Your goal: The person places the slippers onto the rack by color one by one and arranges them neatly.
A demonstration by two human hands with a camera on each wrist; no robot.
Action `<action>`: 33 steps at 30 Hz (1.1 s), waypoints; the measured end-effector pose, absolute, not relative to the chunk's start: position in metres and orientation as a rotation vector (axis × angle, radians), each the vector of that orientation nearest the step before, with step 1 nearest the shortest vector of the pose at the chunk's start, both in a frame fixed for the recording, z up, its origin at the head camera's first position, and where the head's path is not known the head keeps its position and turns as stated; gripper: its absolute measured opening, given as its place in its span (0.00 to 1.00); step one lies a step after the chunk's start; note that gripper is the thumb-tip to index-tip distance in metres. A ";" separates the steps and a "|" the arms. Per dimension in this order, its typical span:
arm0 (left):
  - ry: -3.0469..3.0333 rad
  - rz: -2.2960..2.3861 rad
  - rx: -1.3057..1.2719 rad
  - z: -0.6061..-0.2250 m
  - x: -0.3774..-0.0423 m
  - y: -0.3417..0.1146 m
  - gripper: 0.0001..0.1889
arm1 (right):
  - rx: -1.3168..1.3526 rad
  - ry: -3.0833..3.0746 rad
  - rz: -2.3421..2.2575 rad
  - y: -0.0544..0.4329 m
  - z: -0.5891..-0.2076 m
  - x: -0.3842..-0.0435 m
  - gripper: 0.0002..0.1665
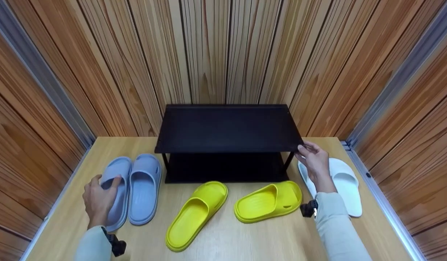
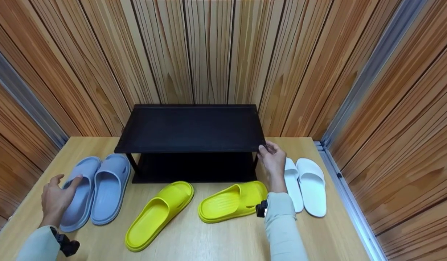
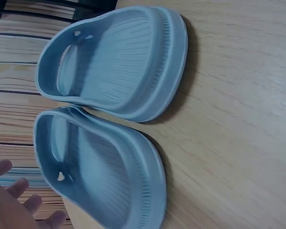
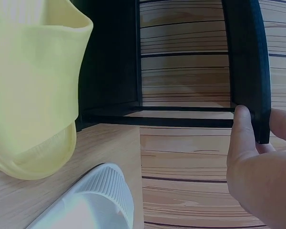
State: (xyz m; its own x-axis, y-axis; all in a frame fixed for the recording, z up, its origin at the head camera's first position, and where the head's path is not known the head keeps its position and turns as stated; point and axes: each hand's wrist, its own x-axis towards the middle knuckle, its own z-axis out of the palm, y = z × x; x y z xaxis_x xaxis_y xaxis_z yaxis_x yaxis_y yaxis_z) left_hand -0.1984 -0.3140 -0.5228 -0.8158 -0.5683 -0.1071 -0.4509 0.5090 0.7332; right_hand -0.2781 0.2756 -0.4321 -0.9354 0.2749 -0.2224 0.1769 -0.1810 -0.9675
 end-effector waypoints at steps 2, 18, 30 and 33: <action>-2.594 -1.215 0.905 -0.525 -0.200 -0.314 0.50 | -0.536 -1.977 2.291 0.276 -0.431 -0.278 0.30; -2.749 -1.147 0.893 -0.534 -0.211 -0.321 0.49 | -0.566 -1.958 2.341 0.276 -0.427 -0.277 0.28; -2.675 -1.169 0.951 -0.537 -0.210 -0.325 0.49 | -0.494 -1.906 2.361 0.273 -0.428 -0.276 0.28; -2.664 -1.162 0.961 -0.538 -0.211 -0.324 0.49 | -0.463 -1.894 2.363 0.274 -0.427 -0.276 0.28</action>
State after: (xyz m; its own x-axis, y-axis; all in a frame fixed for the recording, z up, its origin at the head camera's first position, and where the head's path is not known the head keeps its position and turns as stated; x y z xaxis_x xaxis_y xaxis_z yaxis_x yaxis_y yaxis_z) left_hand -0.2108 -0.3241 -0.5382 -0.8000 -0.5760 -0.1682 -0.5152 0.5157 0.6846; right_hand -0.2757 0.2736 -0.4274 -0.9513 0.2468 -0.1848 0.1267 -0.2337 -0.9640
